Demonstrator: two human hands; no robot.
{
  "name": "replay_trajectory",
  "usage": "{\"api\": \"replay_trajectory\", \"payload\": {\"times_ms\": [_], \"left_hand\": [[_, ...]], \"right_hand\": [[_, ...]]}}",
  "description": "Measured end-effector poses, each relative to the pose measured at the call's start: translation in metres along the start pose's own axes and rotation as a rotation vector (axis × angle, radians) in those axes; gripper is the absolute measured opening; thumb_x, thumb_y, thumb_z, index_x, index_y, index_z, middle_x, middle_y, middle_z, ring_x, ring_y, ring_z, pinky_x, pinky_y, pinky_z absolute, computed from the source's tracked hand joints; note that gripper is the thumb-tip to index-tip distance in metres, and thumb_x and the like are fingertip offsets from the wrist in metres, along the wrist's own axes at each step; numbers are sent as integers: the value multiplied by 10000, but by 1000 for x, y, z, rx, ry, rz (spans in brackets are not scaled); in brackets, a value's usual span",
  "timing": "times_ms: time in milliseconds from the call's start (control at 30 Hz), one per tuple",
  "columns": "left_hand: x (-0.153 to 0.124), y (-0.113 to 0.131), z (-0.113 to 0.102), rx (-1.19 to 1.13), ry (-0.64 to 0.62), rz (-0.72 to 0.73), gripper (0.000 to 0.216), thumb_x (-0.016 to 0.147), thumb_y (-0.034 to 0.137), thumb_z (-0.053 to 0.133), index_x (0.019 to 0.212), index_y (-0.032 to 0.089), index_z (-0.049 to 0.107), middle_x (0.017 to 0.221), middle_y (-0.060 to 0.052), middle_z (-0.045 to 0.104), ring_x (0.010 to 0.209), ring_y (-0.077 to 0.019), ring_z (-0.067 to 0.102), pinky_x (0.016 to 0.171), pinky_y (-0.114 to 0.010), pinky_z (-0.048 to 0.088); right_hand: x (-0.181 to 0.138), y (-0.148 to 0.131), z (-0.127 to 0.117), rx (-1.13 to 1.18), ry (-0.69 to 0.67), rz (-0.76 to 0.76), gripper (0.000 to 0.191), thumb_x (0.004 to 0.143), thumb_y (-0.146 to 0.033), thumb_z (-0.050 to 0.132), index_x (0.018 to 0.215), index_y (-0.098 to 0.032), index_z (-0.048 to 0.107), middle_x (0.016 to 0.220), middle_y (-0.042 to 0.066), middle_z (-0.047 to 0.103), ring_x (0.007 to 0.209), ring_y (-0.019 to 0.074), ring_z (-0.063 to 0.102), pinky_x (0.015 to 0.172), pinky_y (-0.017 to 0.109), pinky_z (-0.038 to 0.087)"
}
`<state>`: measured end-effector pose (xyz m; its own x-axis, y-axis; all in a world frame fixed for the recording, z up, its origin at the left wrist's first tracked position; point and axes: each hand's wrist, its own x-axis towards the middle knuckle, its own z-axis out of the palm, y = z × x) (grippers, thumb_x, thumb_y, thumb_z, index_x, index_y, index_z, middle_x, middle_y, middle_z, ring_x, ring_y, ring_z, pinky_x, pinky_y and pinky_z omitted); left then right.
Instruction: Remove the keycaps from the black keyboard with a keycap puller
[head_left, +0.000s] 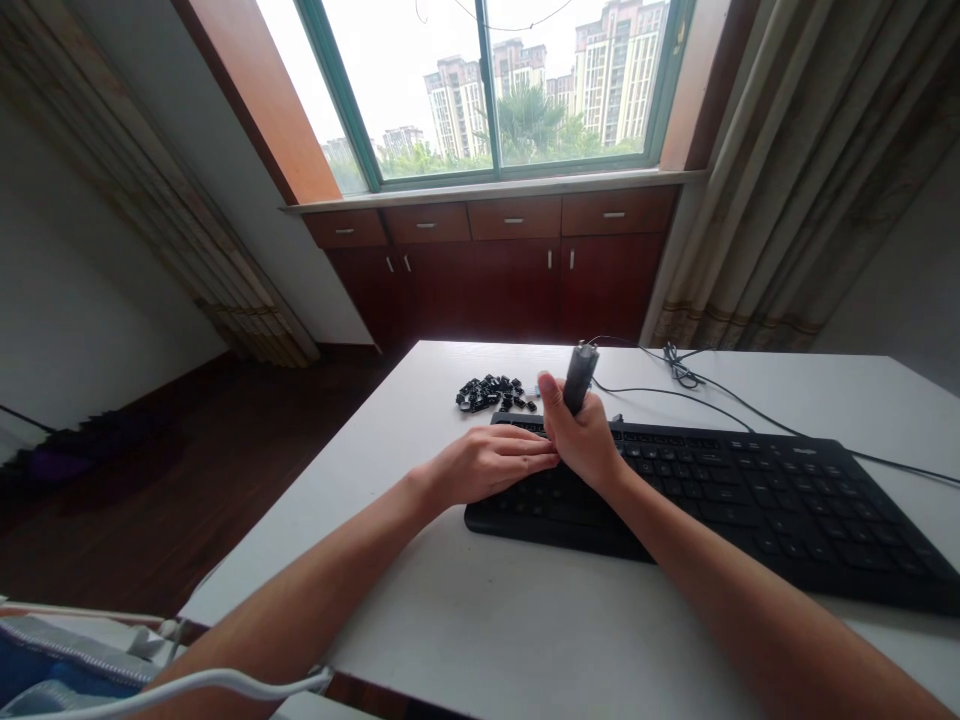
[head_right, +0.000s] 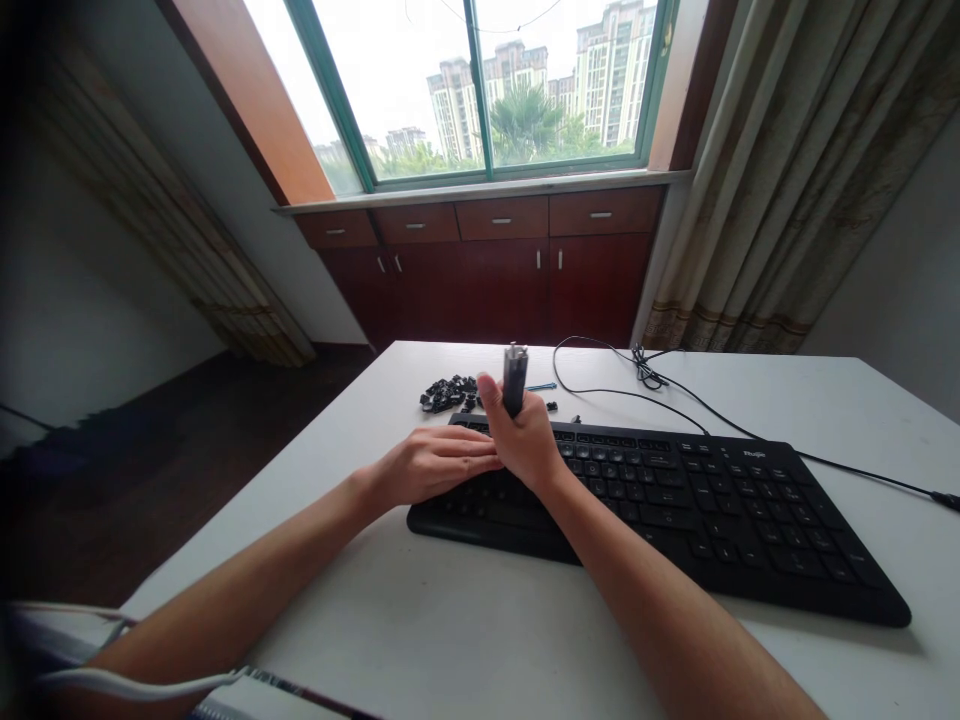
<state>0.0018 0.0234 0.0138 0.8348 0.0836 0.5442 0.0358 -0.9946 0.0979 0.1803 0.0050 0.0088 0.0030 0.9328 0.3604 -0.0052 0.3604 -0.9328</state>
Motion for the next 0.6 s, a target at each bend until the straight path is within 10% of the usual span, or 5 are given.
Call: {"api": "replay_trajectory", "payload": {"times_ms": [333,600], "left_hand": [[-4,0,1,56,82,13,370,920,75,628,1281,151,655,1194,-109,741,1167,-222,687,1014,-346,609],[-25,-36,-6,170,477,-413,200,903,180,706,1096,220,742,1029,-55,743,931,-149,711,840,-292,615]], "right_hand": [[3,-4,0,91,147,37,602,923,-647,540,518,-224,399,401,-48,406,381,88,365,413,257,291],[2,-7,-2,110,274,96,613,916,-638,563,497,-220,402,388,-53,403,343,79,355,372,247,279]]}}
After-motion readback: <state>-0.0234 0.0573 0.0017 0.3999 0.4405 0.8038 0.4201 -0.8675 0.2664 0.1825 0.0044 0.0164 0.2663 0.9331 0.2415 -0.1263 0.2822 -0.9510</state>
